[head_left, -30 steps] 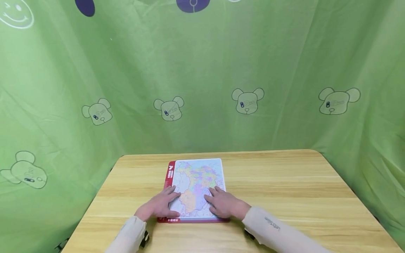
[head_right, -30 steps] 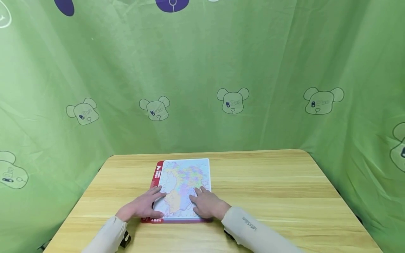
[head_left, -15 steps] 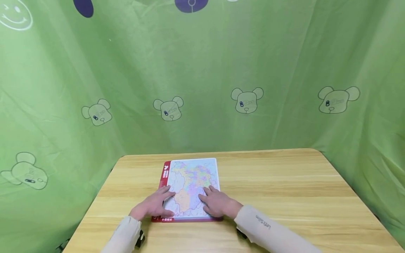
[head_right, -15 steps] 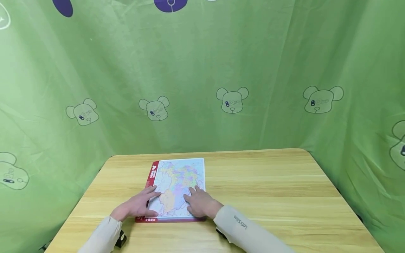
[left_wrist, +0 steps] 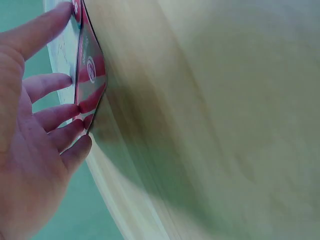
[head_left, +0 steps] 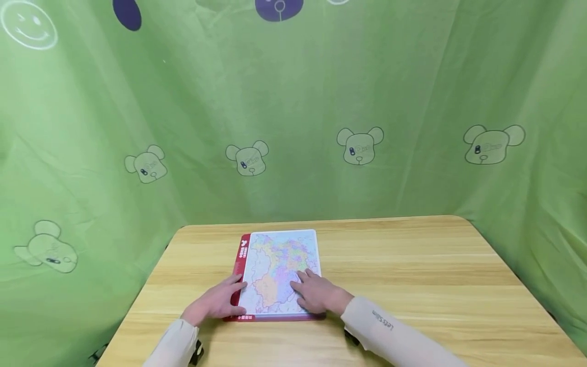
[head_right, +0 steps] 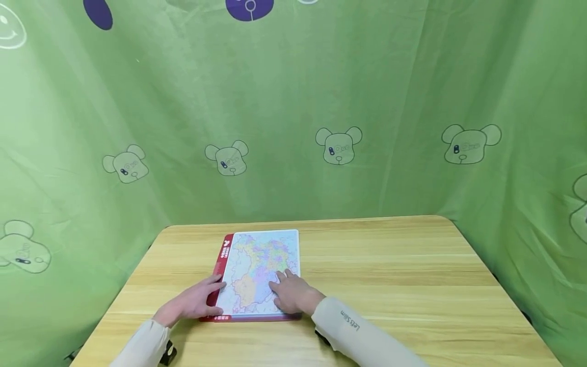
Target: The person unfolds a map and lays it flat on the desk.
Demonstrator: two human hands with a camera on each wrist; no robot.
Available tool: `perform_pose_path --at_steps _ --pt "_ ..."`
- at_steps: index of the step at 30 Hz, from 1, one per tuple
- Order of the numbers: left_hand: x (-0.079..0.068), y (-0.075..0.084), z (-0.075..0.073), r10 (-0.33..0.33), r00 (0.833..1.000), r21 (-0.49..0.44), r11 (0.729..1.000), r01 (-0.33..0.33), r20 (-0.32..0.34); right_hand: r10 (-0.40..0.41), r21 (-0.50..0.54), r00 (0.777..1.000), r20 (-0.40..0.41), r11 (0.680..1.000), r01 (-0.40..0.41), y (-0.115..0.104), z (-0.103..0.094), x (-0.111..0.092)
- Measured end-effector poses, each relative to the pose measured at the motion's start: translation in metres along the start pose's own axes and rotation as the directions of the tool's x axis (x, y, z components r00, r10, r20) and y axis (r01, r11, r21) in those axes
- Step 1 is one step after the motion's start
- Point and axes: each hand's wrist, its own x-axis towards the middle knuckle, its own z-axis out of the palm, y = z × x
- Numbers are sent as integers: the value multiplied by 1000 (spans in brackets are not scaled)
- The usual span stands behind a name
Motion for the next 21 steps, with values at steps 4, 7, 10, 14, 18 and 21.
perform_pose_path --at_steps 4,7,10,14,18,21 --pt "-7 -5 2 12 1000 -18 1000 -12 -22 2 12 1000 -5 1000 -2 0 1 1" --pt "-12 -7 3 18 999 -34 999 -19 -32 4 5 1000 -10 1000 -4 0 3 1" --pt "-14 -8 3 16 1000 -41 999 -17 -24 -1 1 1000 -18 1000 1 -3 2 1" --pt "-17 -5 1 2 1000 -42 999 -3 -14 -50 17 999 -15 999 50 -13 -2 5" --pt "-17 -3 -1 -5 1000 -30 1000 5 -10 -114 14 993 -5 993 114 -25 -4 11" --pt "-16 -2 -1 -7 1000 -18 1000 7 -7 -147 -12 989 -8 989 147 -34 -2 16"
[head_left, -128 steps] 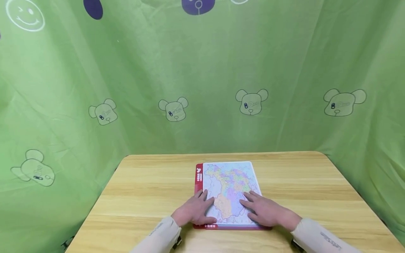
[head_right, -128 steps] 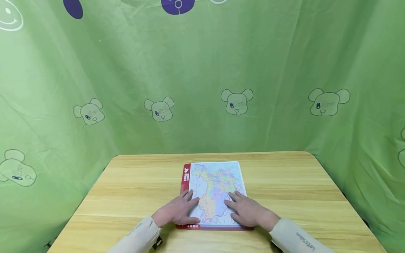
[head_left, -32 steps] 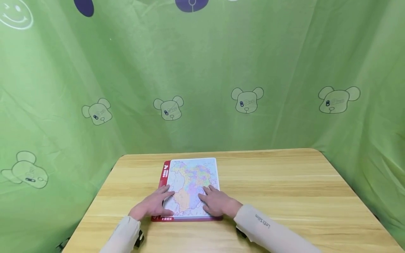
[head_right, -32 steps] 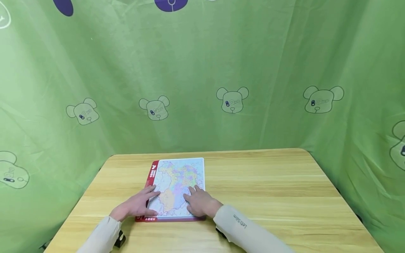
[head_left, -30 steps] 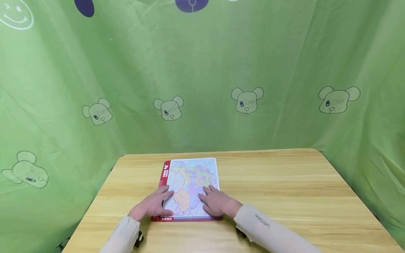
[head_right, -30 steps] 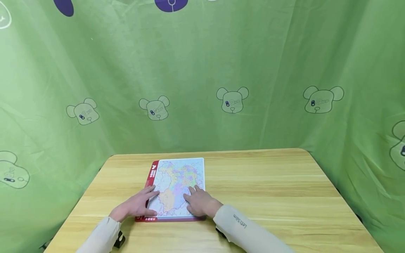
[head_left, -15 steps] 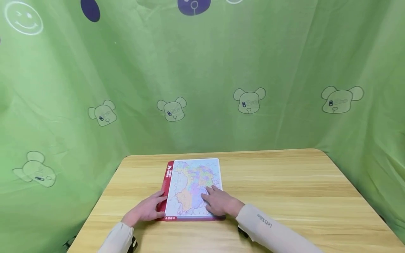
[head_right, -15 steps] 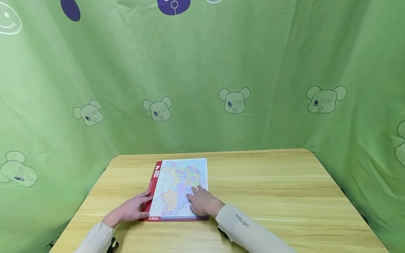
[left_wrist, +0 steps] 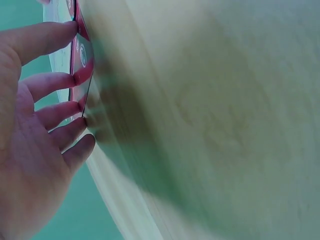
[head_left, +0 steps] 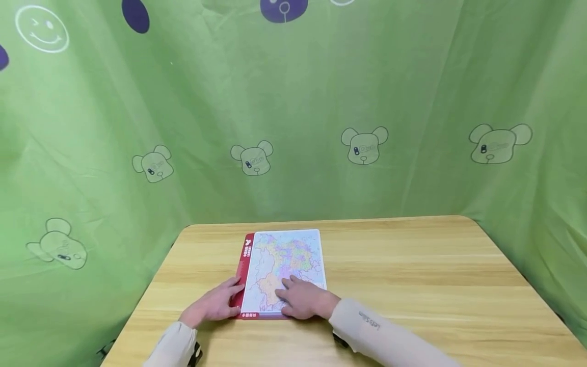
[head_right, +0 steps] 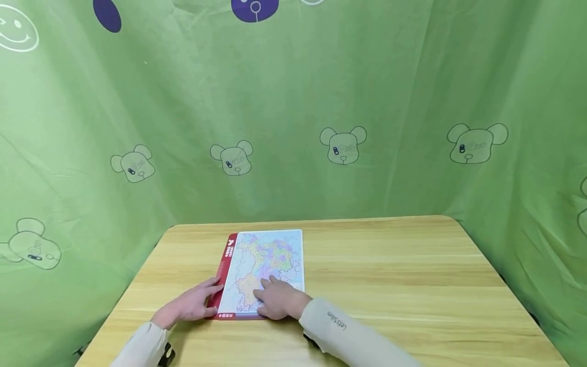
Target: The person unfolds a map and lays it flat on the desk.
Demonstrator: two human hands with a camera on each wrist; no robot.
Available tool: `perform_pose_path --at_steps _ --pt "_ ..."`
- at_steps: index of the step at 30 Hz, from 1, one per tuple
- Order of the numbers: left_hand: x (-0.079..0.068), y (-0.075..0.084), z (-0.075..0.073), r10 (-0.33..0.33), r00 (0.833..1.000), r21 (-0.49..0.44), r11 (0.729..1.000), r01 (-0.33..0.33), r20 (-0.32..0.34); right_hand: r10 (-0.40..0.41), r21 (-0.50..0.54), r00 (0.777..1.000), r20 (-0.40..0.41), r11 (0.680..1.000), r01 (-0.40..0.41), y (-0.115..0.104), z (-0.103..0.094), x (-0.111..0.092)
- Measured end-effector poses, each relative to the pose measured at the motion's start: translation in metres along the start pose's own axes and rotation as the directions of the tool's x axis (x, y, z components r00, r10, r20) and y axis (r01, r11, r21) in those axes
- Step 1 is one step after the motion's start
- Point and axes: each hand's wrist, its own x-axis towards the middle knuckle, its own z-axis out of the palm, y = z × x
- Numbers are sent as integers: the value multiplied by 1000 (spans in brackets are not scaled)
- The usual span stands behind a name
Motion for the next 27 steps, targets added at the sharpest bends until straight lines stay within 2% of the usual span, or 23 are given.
perform_pose_path --at_steps 9,15,22,27 --pt "3 2 3 36 999 23 999 -35 -10 -14 -57 1000 -3 998 14 -17 1 14" --pt "5 4 2 45 999 43 998 -45 7 -30 -72 999 -23 997 28 -22 4 23" --pt "3 2 0 66 997 30 997 -67 48 -18 -53 1000 -16 998 17 -25 3 24" --pt "2 0 -1 73 996 17 997 -74 47 -55 -60 998 -40 997 52 -23 1 21"
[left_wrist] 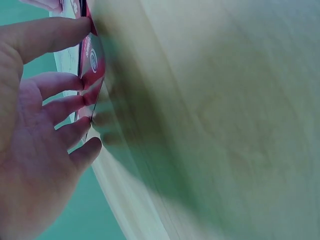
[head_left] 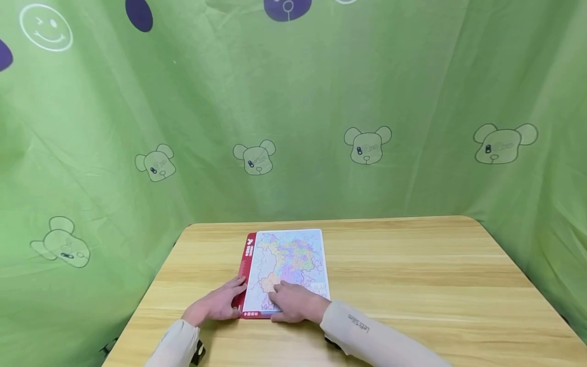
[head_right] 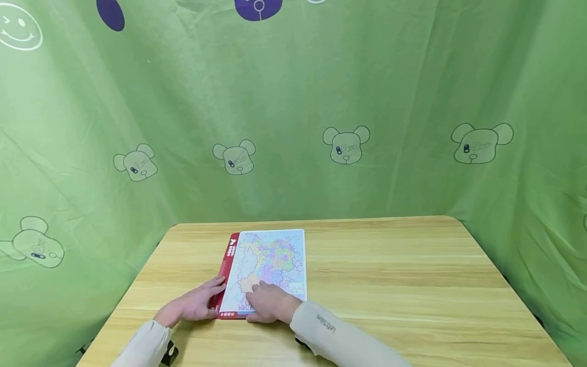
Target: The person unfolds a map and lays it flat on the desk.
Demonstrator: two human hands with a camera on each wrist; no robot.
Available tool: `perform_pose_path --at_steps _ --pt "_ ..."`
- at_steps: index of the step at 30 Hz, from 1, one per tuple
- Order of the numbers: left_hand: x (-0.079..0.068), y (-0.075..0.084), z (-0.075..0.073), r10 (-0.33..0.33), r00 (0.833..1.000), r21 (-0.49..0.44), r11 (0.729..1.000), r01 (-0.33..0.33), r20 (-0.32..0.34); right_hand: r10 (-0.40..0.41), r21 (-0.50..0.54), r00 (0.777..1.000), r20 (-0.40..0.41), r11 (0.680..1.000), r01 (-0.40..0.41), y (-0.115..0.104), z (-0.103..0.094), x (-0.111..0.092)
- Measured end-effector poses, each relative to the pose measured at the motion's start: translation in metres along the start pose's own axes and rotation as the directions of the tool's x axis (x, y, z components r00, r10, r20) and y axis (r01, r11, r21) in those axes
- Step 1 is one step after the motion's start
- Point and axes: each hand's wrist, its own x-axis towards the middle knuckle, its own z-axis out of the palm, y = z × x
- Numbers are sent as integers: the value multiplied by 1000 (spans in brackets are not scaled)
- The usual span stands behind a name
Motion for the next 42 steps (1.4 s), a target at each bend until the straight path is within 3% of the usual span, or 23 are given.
perform_pose_path --at_steps 14,24,28,34,42 --pt "-3 0 3 -14 1000 9 1000 14 0 -141 4 987 -78 990 142 11 1 -6" --pt "-3 -2 0 -14 1000 -63 998 15 10 -207 -20 971 -117 978 206 11 -1 -10" --pt "-3 -2 0 -1 1000 -68 998 1 10 -252 -92 956 -151 966 241 8 -2 -12" --pt "-3 -2 0 -4 1000 -90 996 5 9 -325 -270 929 -178 924 271 1 -6 -16" --pt "-3 -1 -1 -19 1000 -92 996 20 4 -357 -338 909 -215 901 274 3 -17 -23"
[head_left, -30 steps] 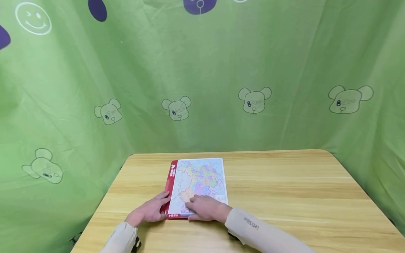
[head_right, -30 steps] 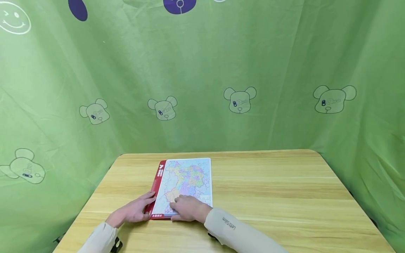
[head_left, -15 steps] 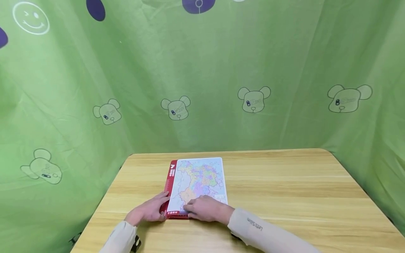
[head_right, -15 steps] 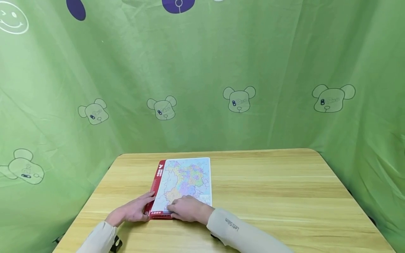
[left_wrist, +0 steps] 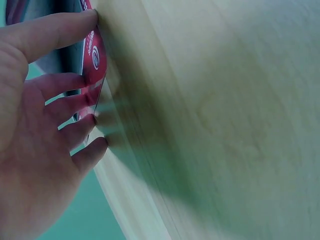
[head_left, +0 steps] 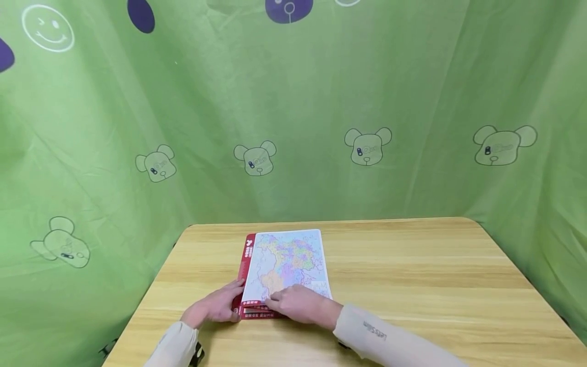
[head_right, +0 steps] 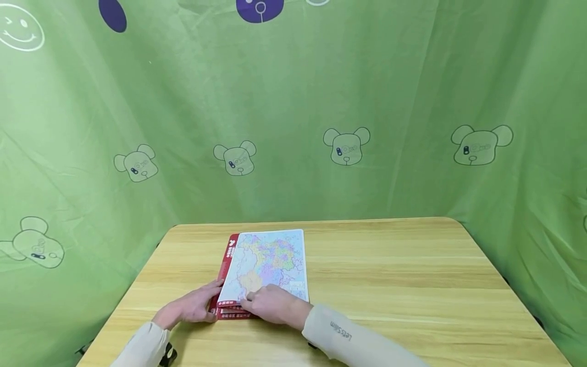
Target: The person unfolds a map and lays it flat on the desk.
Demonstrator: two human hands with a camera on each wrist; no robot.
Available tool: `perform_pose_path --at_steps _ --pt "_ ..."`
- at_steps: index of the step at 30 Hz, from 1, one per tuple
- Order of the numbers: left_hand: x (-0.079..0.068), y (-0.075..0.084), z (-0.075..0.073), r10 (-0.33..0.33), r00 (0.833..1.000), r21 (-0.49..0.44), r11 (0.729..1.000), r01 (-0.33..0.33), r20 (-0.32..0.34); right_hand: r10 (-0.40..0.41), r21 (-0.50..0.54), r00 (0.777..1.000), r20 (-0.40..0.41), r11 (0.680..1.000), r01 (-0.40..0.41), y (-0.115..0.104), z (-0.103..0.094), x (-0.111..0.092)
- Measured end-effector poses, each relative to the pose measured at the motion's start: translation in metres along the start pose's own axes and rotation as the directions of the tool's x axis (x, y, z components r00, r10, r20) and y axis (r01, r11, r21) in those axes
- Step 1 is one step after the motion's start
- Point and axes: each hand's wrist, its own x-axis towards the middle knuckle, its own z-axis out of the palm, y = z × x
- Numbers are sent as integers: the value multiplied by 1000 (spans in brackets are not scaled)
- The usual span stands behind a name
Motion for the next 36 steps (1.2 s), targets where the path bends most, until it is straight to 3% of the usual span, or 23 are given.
perform_pose_path --at_steps 8,18,26,36 --pt "0 2 0 -9 1000 -5 1000 9 -2 -2 4 993 -119 1000 2 11 -12 -10" --pt "0 3 2 -7 1000 15 1000 7 9 -9 -104 986 -169 995 -9 26 -30 -27" --pt "-1 4 3 -29 999 4 1000 29 13 -46 -125 967 -251 992 14 40 -49 -50" --pt "1 4 4 -60 998 6 998 60 5 -29 -98 929 -369 995 -8 59 -64 -78"
